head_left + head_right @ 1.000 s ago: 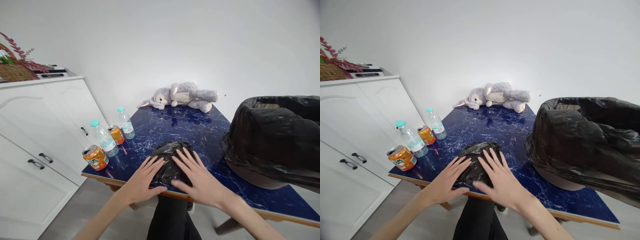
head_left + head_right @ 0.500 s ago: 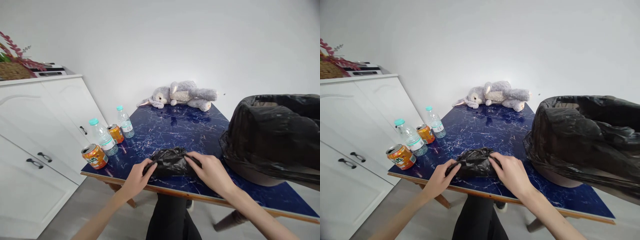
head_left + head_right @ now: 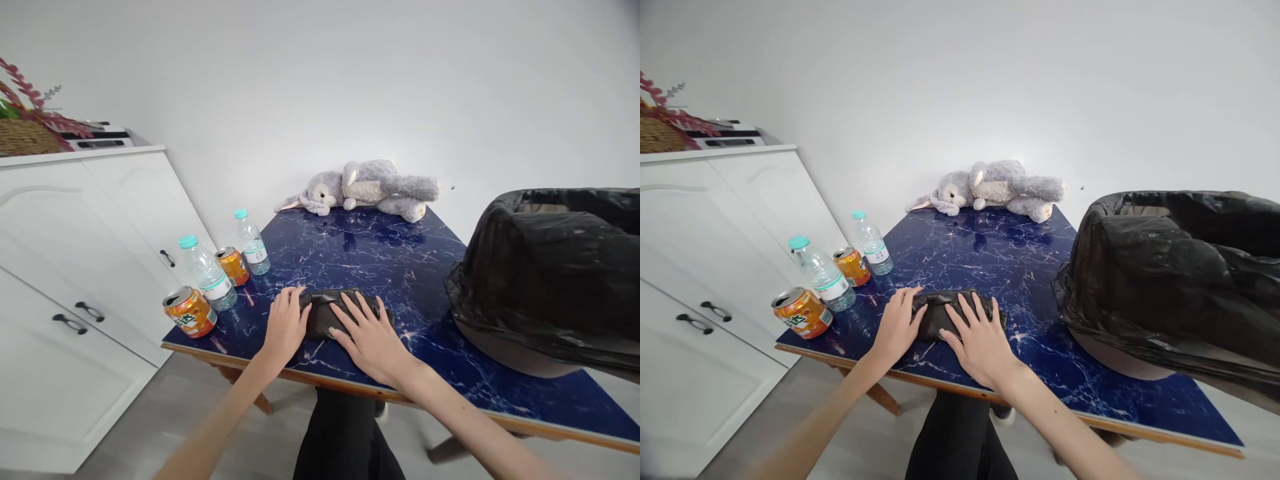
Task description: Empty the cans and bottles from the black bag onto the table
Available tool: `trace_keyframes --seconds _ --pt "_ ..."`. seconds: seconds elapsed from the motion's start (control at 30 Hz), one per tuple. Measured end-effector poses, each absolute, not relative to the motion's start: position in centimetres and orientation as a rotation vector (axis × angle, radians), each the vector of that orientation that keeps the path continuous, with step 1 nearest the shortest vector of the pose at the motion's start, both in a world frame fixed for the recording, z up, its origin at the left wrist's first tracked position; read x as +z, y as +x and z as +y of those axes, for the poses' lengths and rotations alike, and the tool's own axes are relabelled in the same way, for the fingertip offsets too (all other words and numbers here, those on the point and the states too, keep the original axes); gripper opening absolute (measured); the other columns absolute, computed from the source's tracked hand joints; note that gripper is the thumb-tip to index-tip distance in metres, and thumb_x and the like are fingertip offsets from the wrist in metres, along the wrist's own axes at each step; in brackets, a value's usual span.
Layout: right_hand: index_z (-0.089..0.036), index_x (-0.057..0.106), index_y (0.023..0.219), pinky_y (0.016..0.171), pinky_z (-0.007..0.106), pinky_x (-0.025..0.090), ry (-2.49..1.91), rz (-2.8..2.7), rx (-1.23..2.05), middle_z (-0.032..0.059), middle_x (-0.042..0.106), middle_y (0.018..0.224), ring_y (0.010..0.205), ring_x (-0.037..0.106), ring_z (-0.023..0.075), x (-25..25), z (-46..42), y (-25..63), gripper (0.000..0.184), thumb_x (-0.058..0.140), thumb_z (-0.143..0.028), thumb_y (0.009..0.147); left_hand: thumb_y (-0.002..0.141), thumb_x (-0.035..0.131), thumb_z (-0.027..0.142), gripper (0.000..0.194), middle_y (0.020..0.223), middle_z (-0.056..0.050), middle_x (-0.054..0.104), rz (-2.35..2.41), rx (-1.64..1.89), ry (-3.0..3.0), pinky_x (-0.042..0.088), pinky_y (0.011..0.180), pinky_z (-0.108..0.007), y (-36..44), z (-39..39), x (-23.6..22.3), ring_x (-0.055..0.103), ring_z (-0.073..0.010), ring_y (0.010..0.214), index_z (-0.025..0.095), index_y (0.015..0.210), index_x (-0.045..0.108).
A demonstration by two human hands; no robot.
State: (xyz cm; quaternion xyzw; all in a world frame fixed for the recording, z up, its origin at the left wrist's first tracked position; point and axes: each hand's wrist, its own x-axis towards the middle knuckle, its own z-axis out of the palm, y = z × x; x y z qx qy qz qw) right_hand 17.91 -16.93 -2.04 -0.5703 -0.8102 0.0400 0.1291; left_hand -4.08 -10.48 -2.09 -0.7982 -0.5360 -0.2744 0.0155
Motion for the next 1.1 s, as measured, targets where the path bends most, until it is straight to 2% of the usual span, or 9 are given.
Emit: trace_keyframes --seconds 0.1,0.27,0.43,0.53,0.63,0.77,0.9,1.03,1.1 --pt "-0.031 0.035 0.168 0.13 0.073 0.013 -1.669 -2.401 0.156 0.0055 0.026 0.177 0.165 0.017 0.0386 -1.2 -16.6 18.5 0.061 0.028 -0.057 0.113 0.103 0.057 0.032 0.04 0.145 -0.016 0.061 -1.669 -0.917 -2.514 0.045 0.114 -0.058 -5.5 -9.4 -2.7 0.055 -0.0375 0.138 0.023 0.142 0.054" --pt "-0.025 0.043 0.166 0.125 0.082 0.003 -1.822 -2.286 0.019 0.0156 0.027 0.176 0.163 0.013 0.0503 0.1 -19.2 15.7 0.063 0.039 -0.055 0.111 0.101 0.062 0.046 0.049 0.15 -0.014 0.061 -1.763 -1.138 -2.705 0.039 0.124 -0.056 -7.6 -9.1 -2.4 0.053 -0.0332 0.144 0.024 0.144 0.054" --pt "-0.031 0.041 0.167 0.116 0.09 0.015 -1.822 -2.219 0.101 0.0139 0.022 0.177 0.159 0.018 0.0587 -0.7 -22.7 10.8 0.07 0.048 -0.063 0.105 0.101 0.059 0.054 0.042 0.146 -0.011 0.065 -1.923 -1.733 -2.654 0.043 0.124 -0.047 -8.2 -9.5 -1.9 0.059 -0.0267 0.141 0.025 0.132 0.059" --pt "-0.029 0.038 0.167 0.113 0.094 0.014 -1.884 -2.25 0.178 0.0152 0.023 0.176 0.158 0.02 0.0604 -1.4 -23.0 9.3 0.073 0.047 -0.065 0.105 0.098 0.064 0.055 0.041 0.139 -0.012 0.069 -1.944 -1.912 -2.571 0.045 0.123 -0.048 -8.1 -9.3 -2.2 0.062 -0.0271 0.137 0.024 0.124 0.06" --pt "-0.024 0.033 0.169 0.115 0.092 0.011 -1.921 -2.236 0.172 0.0162 0.02 0.177 0.159 0.017 0.059 -1.5 -21.7 9.5 0.075 0.038 -0.066 0.107 0.096 0.066 0.057 0.044 0.135 -0.014 0.07 -1.964 -2.001 -2.511 0.046 0.121 -0.049 -8.2 -9.2 -2.5 0.065 -0.0274 0.132 0.023 0.122 0.059" --pt "-0.017 0.035 0.169 0.116 0.089 0.011 -2.001 -2.144 0.122 0.0168 0.023 0.177 0.16 0.015 0.0569 -1.5 -18.5 11.6 0.076 0.023 -0.064 0.11 0.094 0.067 0.061 0.046 0.132 -0.014 0.072 -1.996 -2.054 -2.453 0.048 0.12 -0.048 -8.2 -9.1 -2.7 0.067 -0.0274 0.129 0.022 0.12 0.061" --pt "-0.013 0.035 0.168 0.117 0.087 0.012 -2.079 -2.092 0.113 0.0177 0.024 0.177 0.161 0.015 0.0539 -2.1 -14.4 15.5 0.076 0.022 -0.061 0.111 0.094 0.067 0.061 0.046 0.129 -0.012 0.073 -2.004 -2.037 -2.449 0.049 0.118 -0.047 -8.3 -9.1 -2.7 0.069 -0.0269 0.126 0.022 0.119 0.062" --pt "-0.016 0.035 0.169 0.125 0.077 0.011 -2.115 -2.021 0.148 0.0112 0.025 0.178 0.163 0.016 0.0448 -3.2 -10.8 20.1 0.073 0.022 -0.059 0.112 0.096 0.064 0.06 0.044 0.129 -0.012 0.074 -2.014 -1.954 -2.511 0.049 0.118 -0.048 -8.3 -9.3 -2.4 0.07 -0.0268 0.125 0.022 0.119 0.064" --pt "-0.016 0.035 0.169 0.127 0.073 0.012 -2.169 -1.954 0.159 0.0111 0.025 0.178 0.164 0.016 0.0428 -3.7 -9.5 22.2 0.073 0.021 -0.058 0.111 0.097 0.063 0.059 0.043 0.128 -0.012 0.075 -2.027 -1.908 -2.535 0.049 0.117 -0.048 -8.3 -9.5 -2.2 0.07 -0.0273 0.125 0.022 0.119 0.065"
